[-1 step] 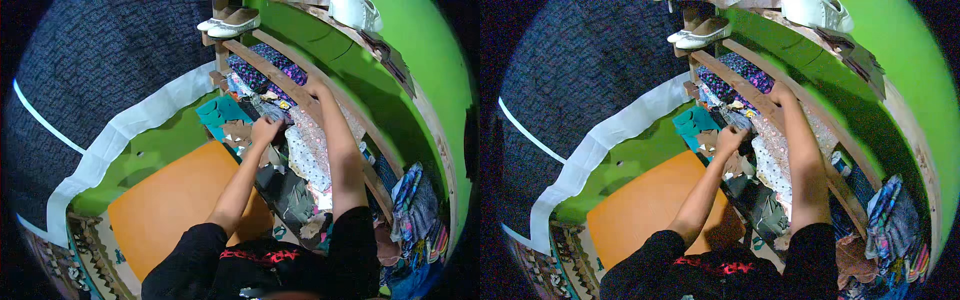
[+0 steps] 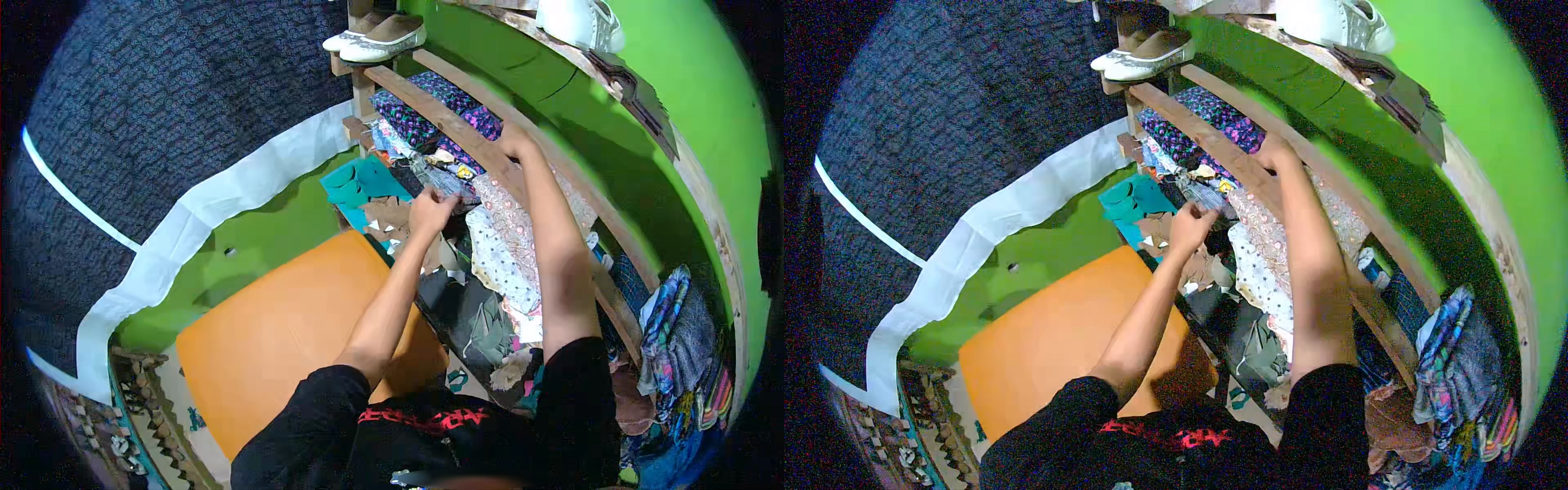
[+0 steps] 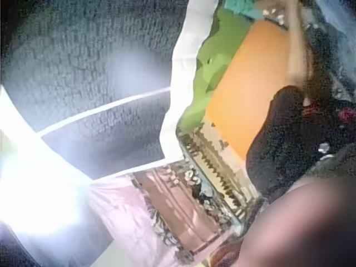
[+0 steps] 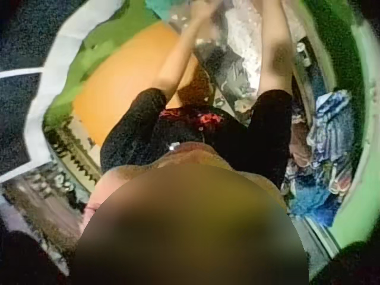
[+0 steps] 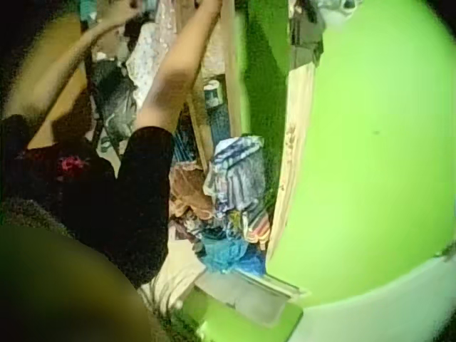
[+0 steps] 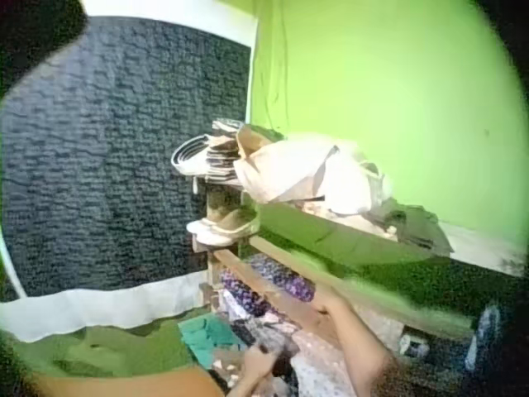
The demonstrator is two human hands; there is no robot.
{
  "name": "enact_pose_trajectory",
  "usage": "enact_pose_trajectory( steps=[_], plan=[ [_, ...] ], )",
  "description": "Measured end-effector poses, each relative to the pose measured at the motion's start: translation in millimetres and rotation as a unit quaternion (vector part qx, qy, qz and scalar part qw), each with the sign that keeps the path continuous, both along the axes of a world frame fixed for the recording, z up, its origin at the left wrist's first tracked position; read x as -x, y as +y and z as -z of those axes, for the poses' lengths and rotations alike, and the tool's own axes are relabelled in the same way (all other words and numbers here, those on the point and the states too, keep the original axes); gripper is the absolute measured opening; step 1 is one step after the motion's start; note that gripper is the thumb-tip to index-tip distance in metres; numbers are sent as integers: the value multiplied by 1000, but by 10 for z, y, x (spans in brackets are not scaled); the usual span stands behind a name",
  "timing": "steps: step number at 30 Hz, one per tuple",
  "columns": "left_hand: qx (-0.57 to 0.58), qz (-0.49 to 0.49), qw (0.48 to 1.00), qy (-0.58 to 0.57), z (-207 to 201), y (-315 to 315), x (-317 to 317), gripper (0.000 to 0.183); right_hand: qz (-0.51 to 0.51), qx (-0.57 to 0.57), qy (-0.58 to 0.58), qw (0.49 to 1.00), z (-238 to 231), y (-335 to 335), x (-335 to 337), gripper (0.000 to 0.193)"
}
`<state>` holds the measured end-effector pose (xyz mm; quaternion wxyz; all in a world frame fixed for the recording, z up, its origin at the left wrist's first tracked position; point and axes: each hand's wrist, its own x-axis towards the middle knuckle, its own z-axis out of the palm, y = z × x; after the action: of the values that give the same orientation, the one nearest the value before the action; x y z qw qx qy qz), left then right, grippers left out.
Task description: Folding and organizing various fabric pieces on a shelf and workbench within a workshop environment.
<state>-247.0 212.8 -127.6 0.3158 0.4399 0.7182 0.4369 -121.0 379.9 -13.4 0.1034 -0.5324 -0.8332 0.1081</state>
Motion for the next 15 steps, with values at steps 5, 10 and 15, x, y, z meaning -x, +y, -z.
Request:
enact_pose_trajectory(
  steps=[5, 10, 15],
  plan=[
    [-294, -42, 945, 133, -14, 39, 79, 52, 29, 8, -36, 999, -215, -189, 154, 53],
    [-230, 36, 965, 121, -62, 309, -64, 67, -7, -38, -20, 999, -205, -103, 116, 51],
    [-140, 23, 968, 208, -84, 415, -78, 64, -4, -19, -44, 999, -134, -98, 61, 46]
  ],
)
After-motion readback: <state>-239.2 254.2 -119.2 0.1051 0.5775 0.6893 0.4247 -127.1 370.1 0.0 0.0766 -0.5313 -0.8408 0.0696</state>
